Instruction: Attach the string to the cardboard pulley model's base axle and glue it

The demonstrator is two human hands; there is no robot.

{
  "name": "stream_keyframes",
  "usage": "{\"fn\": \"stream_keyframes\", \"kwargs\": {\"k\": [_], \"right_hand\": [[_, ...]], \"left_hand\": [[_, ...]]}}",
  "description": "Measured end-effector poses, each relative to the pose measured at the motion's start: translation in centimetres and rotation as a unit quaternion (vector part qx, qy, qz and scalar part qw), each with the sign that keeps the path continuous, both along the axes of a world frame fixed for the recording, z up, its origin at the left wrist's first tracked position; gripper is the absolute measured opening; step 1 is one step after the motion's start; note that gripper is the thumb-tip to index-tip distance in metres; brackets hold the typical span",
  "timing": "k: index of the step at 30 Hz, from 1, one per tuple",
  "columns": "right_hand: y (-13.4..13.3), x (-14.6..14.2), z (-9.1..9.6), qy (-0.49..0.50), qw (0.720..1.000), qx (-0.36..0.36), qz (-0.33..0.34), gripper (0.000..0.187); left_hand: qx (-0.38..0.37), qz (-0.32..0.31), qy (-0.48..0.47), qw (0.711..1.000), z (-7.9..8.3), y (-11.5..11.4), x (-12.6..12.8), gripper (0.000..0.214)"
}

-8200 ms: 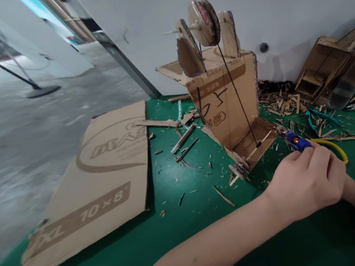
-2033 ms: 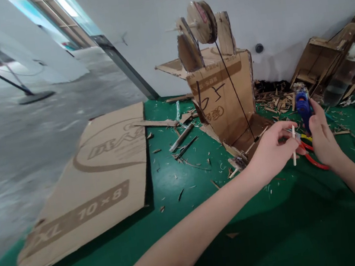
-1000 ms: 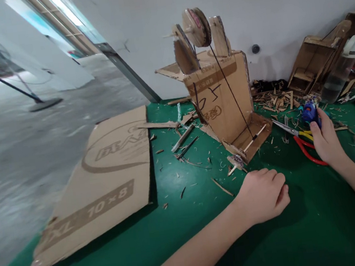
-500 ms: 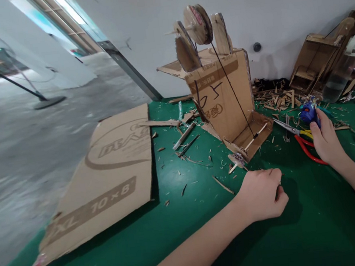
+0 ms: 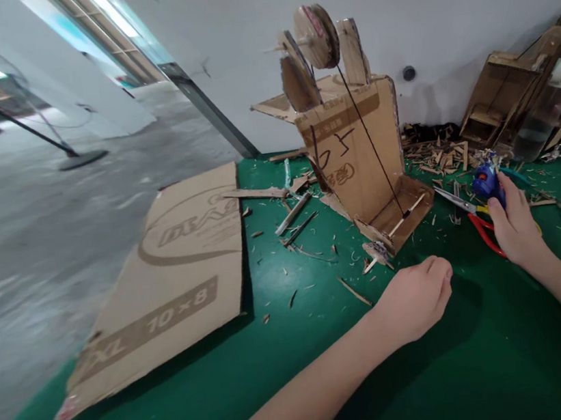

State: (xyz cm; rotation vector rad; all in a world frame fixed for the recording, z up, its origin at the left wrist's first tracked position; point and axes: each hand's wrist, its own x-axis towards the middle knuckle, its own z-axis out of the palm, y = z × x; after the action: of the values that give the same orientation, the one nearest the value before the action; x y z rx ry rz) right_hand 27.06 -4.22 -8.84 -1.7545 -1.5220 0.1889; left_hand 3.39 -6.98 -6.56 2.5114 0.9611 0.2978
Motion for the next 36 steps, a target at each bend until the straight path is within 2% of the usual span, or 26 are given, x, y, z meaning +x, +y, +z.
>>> {"fn": "stream_keyframes", "kwargs": {"k": [5, 9, 12, 15, 18, 20, 23, 28, 33, 36], "right_hand": [[-1.0, -1.4, 0.6, -0.030, 0.999, 0.005, 0.042, 0.065], [-1.1, -1.6, 0.4, -0.041, 0.998, 0.003, 0.051, 0.064], [-1.0, -1.5, 0.3, -0.041, 0.998, 0.006, 0.049, 0.063], [-1.1, -1.7, 0.4, -0.037, 0.998, 0.023, 0.047, 0.063], [-1.3, -2.0, 0.6, -0.047, 0.997, 0.035, 0.051, 0.062], [-1.4, -2.2, 0.6, -0.059, 0.996, 0.037, 0.059, 0.063], [-1.5, -2.4, 0.7, -0.067, 0.995, 0.038, 0.057, 0.063], [-1.6, -2.5, 0.6, -0.081, 0.995, 0.036, 0.049, 0.066], [-1.6, -2.6, 0.4, -0.138, 0.987, 0.062, 0.058, 0.067], [-1.6, -2.6, 0.3, -0.158, 0.983, 0.073, 0.065, 0.067]], "left_hand": [[-0.091, 0.006, -0.135, 0.987, 1.3, 0.8, 0.3, 0.039], [-0.137, 0.009, -0.180, 0.974, 2.3, 1.7, 1.0, 0.045], [-0.229, 0.053, -0.199, 0.951, 2.9, 2.6, 2.2, 0.034], [-0.307, 0.103, -0.279, 0.904, 3.4, 3.5, 3.6, 0.018], [-0.397, 0.135, -0.364, 0.831, 3.3, 4.1, 4.8, 0.005], [-0.447, 0.146, -0.397, 0.788, 3.0, 4.3, 5.2, 0.005], [-0.466, 0.161, -0.427, 0.758, 2.5, 4.5, 5.3, 0.008], [-0.474, 0.165, -0.440, 0.745, 2.5, 4.5, 5.1, 0.008], [-0.487, 0.169, -0.454, 0.727, 2.9, 4.4, 5.3, 0.010], [-0.492, 0.198, -0.466, 0.708, 3.0, 4.4, 5.6, 0.010]]}}
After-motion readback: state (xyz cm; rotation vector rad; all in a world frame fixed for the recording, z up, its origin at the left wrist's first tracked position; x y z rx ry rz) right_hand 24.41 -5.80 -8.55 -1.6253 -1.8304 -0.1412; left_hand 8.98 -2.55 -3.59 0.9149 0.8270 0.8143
